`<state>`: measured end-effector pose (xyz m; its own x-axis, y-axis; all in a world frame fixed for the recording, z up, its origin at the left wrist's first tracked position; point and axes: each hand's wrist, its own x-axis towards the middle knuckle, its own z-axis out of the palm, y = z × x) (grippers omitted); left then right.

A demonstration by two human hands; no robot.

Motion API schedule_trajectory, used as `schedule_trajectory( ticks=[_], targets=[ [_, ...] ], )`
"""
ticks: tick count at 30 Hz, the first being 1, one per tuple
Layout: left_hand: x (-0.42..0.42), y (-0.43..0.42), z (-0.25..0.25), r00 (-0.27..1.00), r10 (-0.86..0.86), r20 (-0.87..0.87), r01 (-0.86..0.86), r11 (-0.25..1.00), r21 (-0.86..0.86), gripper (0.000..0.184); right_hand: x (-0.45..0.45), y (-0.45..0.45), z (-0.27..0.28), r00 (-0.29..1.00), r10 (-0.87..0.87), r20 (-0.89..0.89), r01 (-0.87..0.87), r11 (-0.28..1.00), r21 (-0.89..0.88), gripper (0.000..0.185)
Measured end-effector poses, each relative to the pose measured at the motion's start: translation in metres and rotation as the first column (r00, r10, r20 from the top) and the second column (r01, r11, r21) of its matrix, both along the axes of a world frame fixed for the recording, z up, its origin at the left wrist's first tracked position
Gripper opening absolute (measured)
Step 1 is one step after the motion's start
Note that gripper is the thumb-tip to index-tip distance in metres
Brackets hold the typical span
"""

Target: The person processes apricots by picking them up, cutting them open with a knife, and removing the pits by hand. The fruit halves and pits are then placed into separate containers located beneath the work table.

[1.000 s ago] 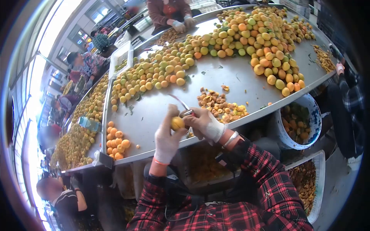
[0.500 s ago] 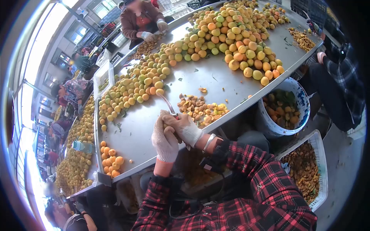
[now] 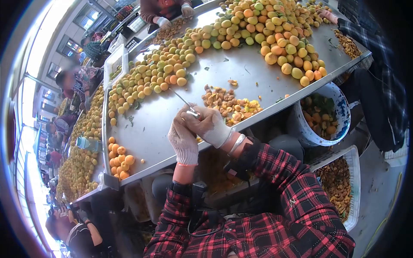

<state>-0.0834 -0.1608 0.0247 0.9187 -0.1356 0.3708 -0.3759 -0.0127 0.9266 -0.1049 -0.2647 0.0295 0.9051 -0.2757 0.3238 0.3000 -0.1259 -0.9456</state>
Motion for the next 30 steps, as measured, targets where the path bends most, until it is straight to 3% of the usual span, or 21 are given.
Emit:
schedule_trajectory(
  ticks=[1,5,7,8,10,11,12,14,16,19,22,23,24,26,28,29,30],
  targets=[
    [-0.001,0.0,0.0,0.996,-0.045,-0.071,0.037,0.993,-0.114,0.042,0.0,0.001,0.002,1.0,-0.012,0.02,0.012,1.0,-0.016,0.02],
    [-0.001,0.004,0.0,0.973,-0.052,-0.223,0.012,0.984,-0.18,0.047,-0.002,0.0,0.007,0.992,0.0,0.124,0.006,0.999,-0.051,0.018],
    [0.003,0.009,-0.002,0.922,-0.169,-0.349,0.048,0.942,-0.332,0.05,0.0,-0.003,0.004,0.959,0.1,0.267,-0.043,0.976,-0.213,0.016],
    [0.006,0.014,-0.001,0.921,-0.166,-0.352,0.044,0.943,-0.33,0.05,-0.001,-0.001,0.006,0.959,0.102,0.265,-0.046,0.977,-0.21,0.016],
    [0.013,0.021,0.002,0.822,-0.24,-0.516,0.012,0.914,-0.405,0.056,-0.006,0.002,0.015,0.988,0.13,0.088,-0.138,0.985,0.099,0.016],
    [0.015,0.026,0.002,0.822,-0.238,-0.518,0.009,0.914,-0.406,0.056,-0.005,-0.002,0.018,0.986,0.155,0.062,-0.161,0.981,0.112,0.017],
    [0.017,0.033,0.001,0.783,-0.372,-0.499,0.07,0.849,-0.524,0.057,-0.005,-0.005,0.022,0.985,0.158,0.062,-0.165,0.98,0.115,0.017],
    [0.018,0.037,0.009,0.676,-0.617,-0.404,0.165,0.661,-0.732,0.062,-0.006,-0.014,0.028,0.939,0.323,-0.118,-0.268,0.903,0.337,0.02],
    [0.011,0.033,0.011,0.713,-0.552,-0.431,0.092,0.684,-0.723,0.066,-0.005,-0.027,0.019,0.896,0.403,-0.186,-0.302,0.86,0.411,0.025],
    [-0.002,0.046,0.009,0.794,-0.396,-0.46,0.0,0.758,-0.652,0.069,-0.009,-0.036,0.025,0.872,0.464,-0.154,-0.328,0.788,0.521,0.032],
    [-0.026,0.062,0.007,0.789,-0.293,-0.541,0.112,0.933,-0.342,0.051,-0.006,-0.035,0.02,0.9,0.413,-0.137,-0.264,0.769,0.582,0.031],
    [-0.038,0.061,0.013,0.827,-0.27,-0.493,0.202,0.961,-0.188,0.046,-0.005,-0.033,0.016,0.904,0.411,-0.115,-0.262,0.746,0.612,0.032],
    [-0.041,0.058,0.01,0.827,-0.267,-0.495,0.199,0.962,-0.187,0.046,-0.006,-0.033,0.015,0.903,0.413,-0.116,-0.262,0.745,0.613,0.032],
    [-0.043,0.057,0.004,0.911,-0.1,-0.4,0.206,0.951,0.231,0.047,-0.008,-0.029,0.018,0.879,0.458,-0.131,-0.289,0.732,0.616,0.032],
    [-0.028,0.055,-0.002,0.905,-0.101,-0.412,0.203,0.956,0.211,0.055,-0.008,-0.026,0.017,0.838,0.515,-0.181,-0.316,0.728,0.608,0.03],
    [-0.019,0.043,0.003,0.872,-0.3,-0.386,0.256,0.953,-0.164,0.06,-0.008,-0.025,0.016,0.794,0.562,-0.232,-0.337,0.725,0.601,0.029],
    [-0.015,0.038,0.005,0.832,-0.475,-0.287,0.285,0.81,-0.513,0.065,-0.009,-0.02,0.016,0.792,0.564,-0.232,-0.339,0.724,0.601,0.029]
  ],
)
